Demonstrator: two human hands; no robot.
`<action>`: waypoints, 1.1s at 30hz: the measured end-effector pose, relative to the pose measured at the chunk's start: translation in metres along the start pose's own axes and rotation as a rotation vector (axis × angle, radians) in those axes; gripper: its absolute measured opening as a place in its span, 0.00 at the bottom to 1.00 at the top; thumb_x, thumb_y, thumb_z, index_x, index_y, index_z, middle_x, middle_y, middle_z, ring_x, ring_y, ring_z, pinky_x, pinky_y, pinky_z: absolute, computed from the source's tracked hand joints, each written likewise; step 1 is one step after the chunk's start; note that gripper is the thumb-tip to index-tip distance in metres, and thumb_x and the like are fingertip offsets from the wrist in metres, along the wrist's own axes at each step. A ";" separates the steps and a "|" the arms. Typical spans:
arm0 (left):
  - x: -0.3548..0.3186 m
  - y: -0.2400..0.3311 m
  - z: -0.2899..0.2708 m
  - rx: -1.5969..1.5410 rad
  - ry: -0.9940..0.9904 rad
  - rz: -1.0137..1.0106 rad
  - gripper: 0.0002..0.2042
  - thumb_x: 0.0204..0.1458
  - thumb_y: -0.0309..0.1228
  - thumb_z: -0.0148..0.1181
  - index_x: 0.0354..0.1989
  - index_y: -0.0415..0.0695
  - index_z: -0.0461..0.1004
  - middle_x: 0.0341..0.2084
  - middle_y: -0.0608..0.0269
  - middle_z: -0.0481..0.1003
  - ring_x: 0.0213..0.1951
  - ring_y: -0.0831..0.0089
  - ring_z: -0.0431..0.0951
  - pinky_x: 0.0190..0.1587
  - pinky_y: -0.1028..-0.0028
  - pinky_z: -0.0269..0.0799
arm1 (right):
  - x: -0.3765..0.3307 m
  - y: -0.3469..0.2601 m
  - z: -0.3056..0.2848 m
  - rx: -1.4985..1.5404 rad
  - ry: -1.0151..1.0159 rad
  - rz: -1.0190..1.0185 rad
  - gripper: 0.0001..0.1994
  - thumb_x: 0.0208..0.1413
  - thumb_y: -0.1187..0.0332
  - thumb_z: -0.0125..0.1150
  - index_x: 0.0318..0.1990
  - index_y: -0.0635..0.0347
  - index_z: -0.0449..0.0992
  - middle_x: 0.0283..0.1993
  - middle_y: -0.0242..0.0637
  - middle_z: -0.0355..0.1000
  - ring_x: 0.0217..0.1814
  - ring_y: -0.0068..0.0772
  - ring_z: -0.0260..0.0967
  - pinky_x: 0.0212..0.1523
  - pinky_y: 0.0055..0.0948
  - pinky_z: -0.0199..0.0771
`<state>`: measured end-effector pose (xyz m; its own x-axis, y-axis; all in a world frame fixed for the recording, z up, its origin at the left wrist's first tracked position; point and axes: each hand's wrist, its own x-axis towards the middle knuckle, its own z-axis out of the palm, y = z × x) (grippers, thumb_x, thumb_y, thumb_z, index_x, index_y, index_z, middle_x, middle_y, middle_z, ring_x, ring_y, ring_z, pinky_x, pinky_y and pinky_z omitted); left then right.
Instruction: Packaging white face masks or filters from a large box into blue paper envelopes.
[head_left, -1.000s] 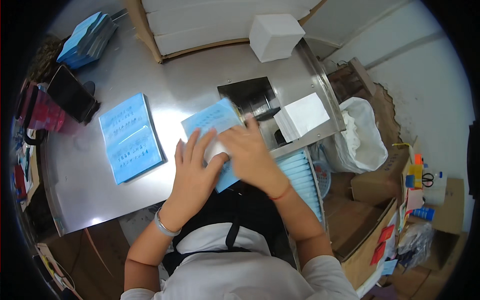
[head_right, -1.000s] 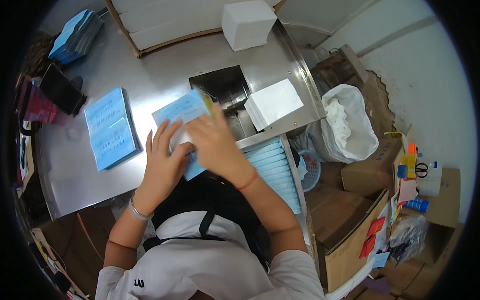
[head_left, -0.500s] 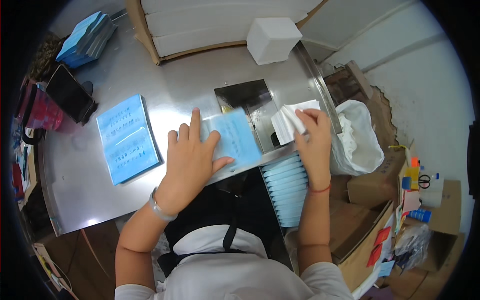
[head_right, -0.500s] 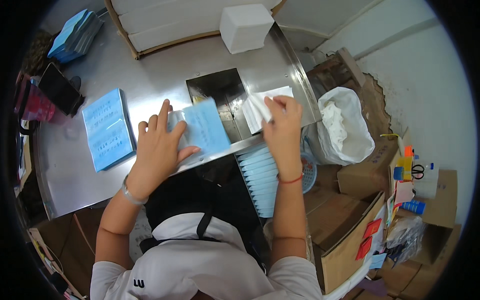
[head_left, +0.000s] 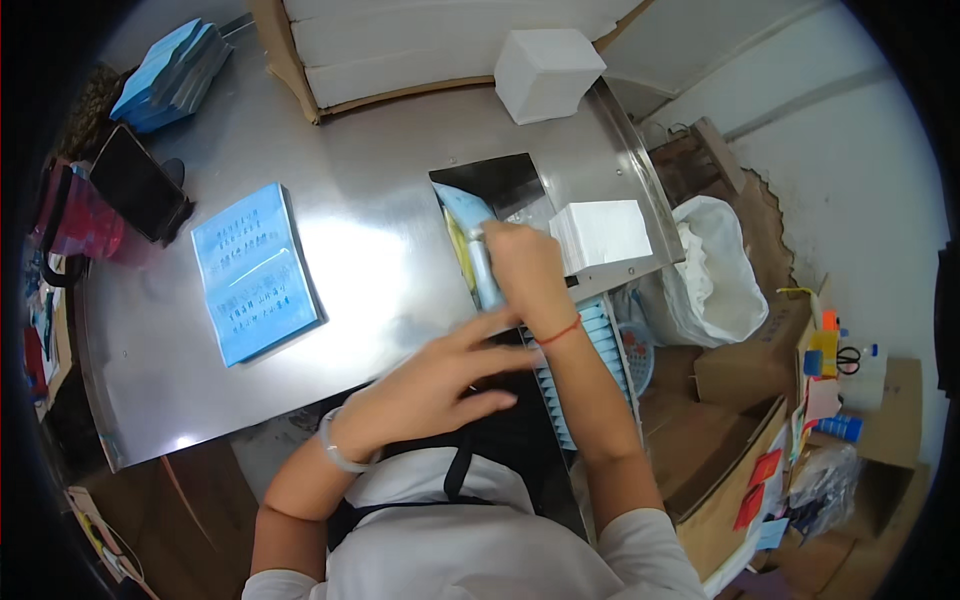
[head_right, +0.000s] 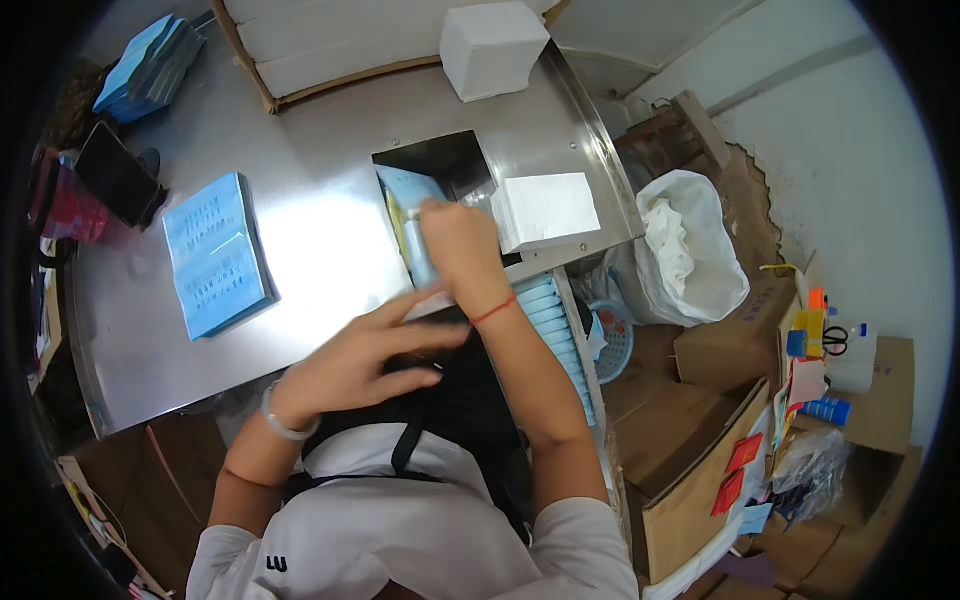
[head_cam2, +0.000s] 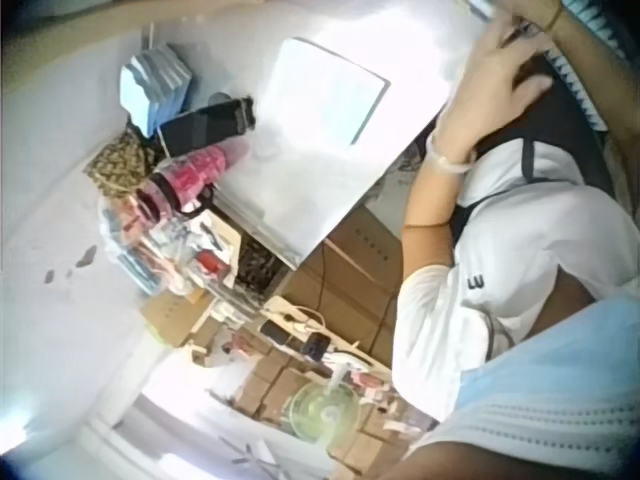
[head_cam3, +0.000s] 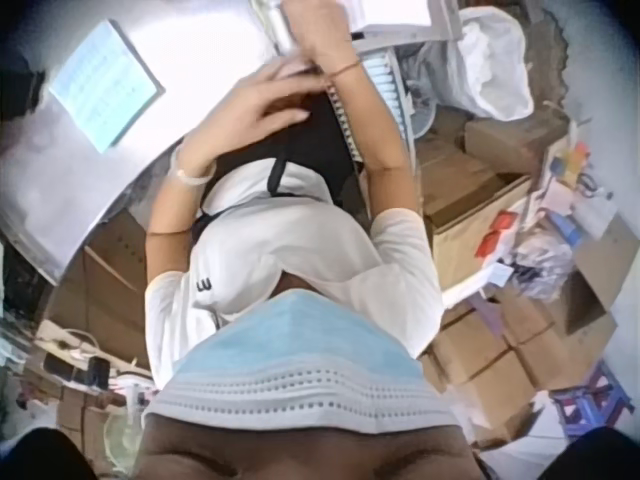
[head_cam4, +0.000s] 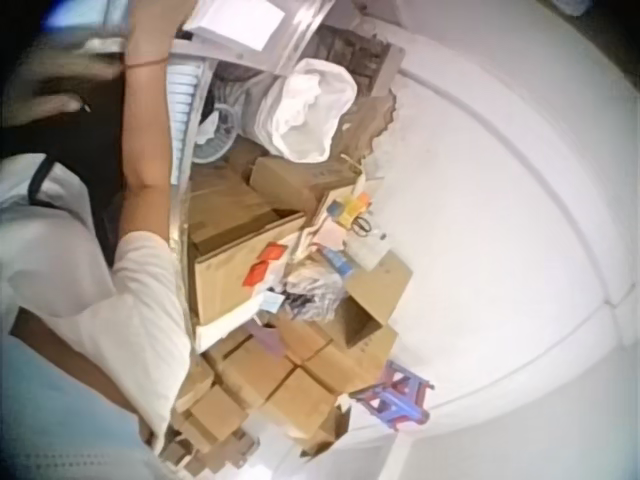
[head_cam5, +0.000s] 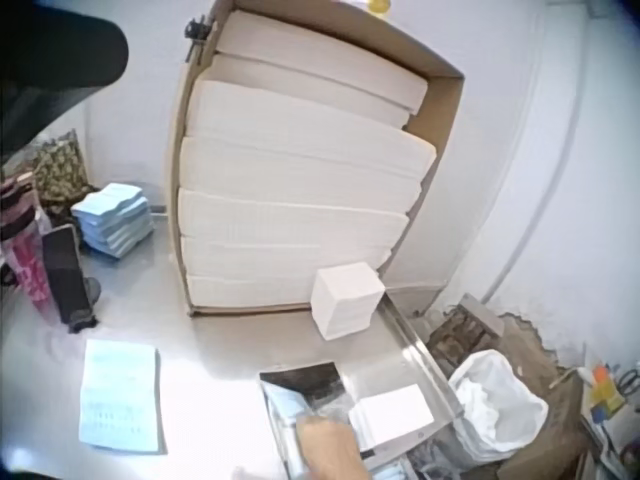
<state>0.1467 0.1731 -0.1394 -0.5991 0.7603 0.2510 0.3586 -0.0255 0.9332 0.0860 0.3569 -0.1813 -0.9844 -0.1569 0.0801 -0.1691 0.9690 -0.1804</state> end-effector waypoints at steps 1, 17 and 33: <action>-0.007 0.015 -0.014 -0.056 -0.011 -0.331 0.15 0.53 0.26 0.62 0.50 0.44 0.77 0.60 0.45 0.66 0.45 0.56 0.78 0.48 0.68 0.75 | -0.007 0.000 -0.001 0.001 0.000 -0.010 0.09 0.57 0.70 0.54 0.39 0.63 0.78 0.30 0.47 0.76 0.38 0.53 0.74 0.37 0.39 0.75; -0.092 -0.018 -0.100 1.100 0.583 -0.854 0.11 0.54 0.29 0.62 0.41 0.38 0.70 0.50 0.46 0.67 0.50 0.51 0.70 0.52 0.59 0.67 | -0.055 0.035 -0.037 0.127 0.571 0.119 0.11 0.51 0.78 0.62 0.43 0.68 0.79 0.41 0.42 0.70 0.45 0.45 0.66 0.45 0.37 0.71; -0.035 -0.035 -0.015 0.831 0.430 -0.247 0.19 0.41 0.27 0.67 0.45 0.42 0.73 0.62 0.47 0.62 0.61 0.44 0.62 0.60 0.51 0.54 | -0.056 -0.048 -0.009 0.125 0.258 -0.310 0.17 0.50 0.72 0.56 0.49 0.58 0.79 0.44 0.40 0.73 0.59 0.46 0.67 0.68 0.59 0.52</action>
<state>0.1437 0.1377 -0.1770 -0.8770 0.3762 0.2991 0.4805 0.6955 0.5342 0.1494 0.3204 -0.1686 -0.8438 -0.3690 0.3897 -0.4760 0.8500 -0.2257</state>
